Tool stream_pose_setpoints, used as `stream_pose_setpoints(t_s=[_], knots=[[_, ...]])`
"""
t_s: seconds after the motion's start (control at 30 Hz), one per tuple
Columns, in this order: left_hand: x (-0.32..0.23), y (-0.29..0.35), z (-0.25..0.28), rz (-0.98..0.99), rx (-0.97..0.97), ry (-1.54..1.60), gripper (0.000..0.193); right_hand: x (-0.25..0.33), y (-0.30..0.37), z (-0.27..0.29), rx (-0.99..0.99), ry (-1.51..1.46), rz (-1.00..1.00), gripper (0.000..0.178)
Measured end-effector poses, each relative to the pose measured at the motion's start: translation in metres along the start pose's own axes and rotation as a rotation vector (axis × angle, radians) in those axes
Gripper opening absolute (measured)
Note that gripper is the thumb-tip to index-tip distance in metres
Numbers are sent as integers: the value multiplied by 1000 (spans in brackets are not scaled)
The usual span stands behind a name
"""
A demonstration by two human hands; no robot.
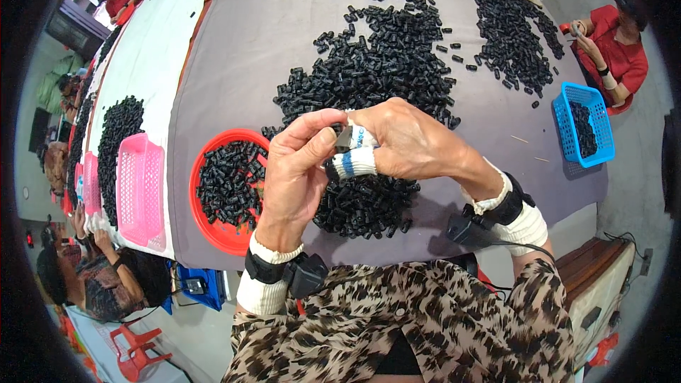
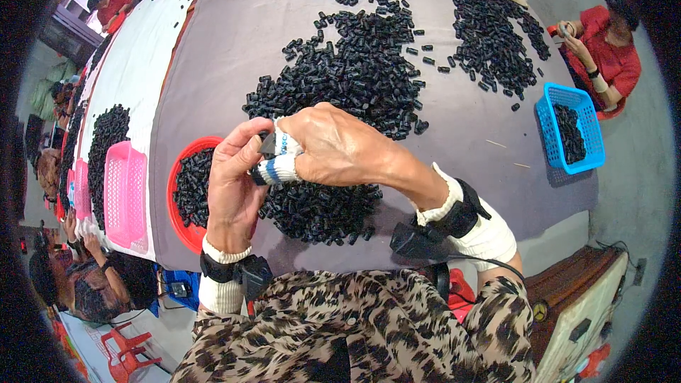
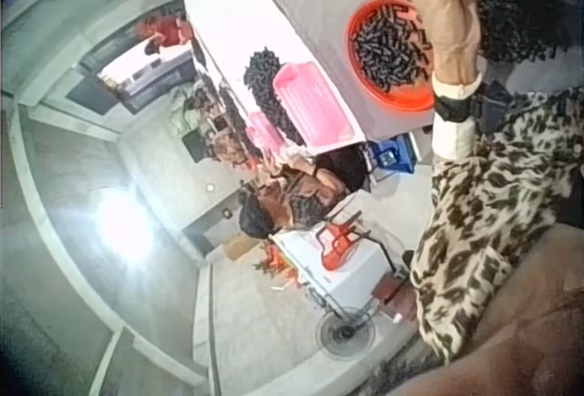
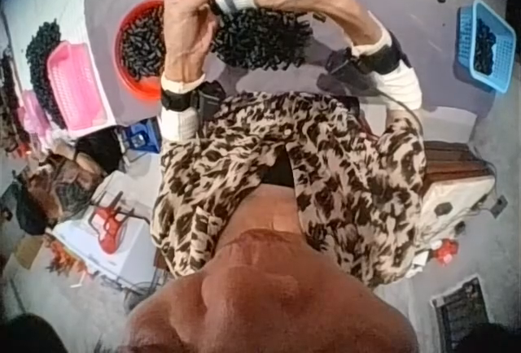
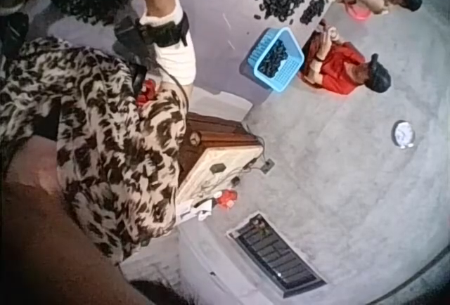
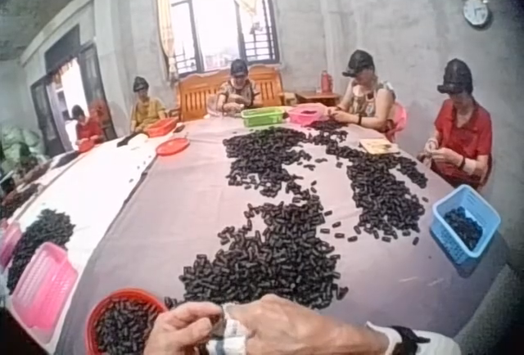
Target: The person is assembling small black shoe components onto a white spool.
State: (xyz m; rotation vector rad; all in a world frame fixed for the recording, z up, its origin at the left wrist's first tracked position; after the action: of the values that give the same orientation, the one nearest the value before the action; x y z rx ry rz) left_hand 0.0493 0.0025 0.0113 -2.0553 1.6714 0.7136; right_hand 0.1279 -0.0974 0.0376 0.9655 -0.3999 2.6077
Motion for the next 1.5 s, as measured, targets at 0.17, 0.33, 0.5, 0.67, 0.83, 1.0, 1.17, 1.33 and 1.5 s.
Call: stream_pose_setpoints(t_s=[0.17,0.33,0.5,0.67,0.83,1.0,1.17,1.33,1.5], knots=[[1,-3,2,39,72,127,23,9,3,9,-68,-137,-35,29],[3,-2,4,64,103,164,25,9,1,12,-67,-79,-46,35],[4,-2,2,54,109,133,25,7,2,11,-37,-125,-55,39],[3,-1,4,50,98,100,24,6,1,8,43,-40,-59,38],[5,-2,3,42,70,71,23,2,2,4,-2,-26,-18,35],[4,-2,5,2,38,41,23,0,2,1,-56,38,45,29],[6,-2,5,32,48,190,26,9,4,11,-128,-122,-75,33],[4,0,2,0,75,136,27,5,3,7,-185,-121,-47,36],[3,-2,-1,-5,24,70,24,4,4,5,-179,-135,-54,35]])
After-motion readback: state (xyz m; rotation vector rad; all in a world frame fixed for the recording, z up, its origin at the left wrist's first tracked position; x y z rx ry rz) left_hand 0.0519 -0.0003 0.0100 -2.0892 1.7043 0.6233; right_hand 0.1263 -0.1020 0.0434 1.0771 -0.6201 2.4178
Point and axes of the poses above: each hand's wrist, its own y-axis away from the middle knuckle, its own z-axis out of the back of the hand, x = y × z, the point moved 5 cm from there along -y, towards the middle knuckle, and after that the axes turned 14 degrees about y, right-handed, at the moved point
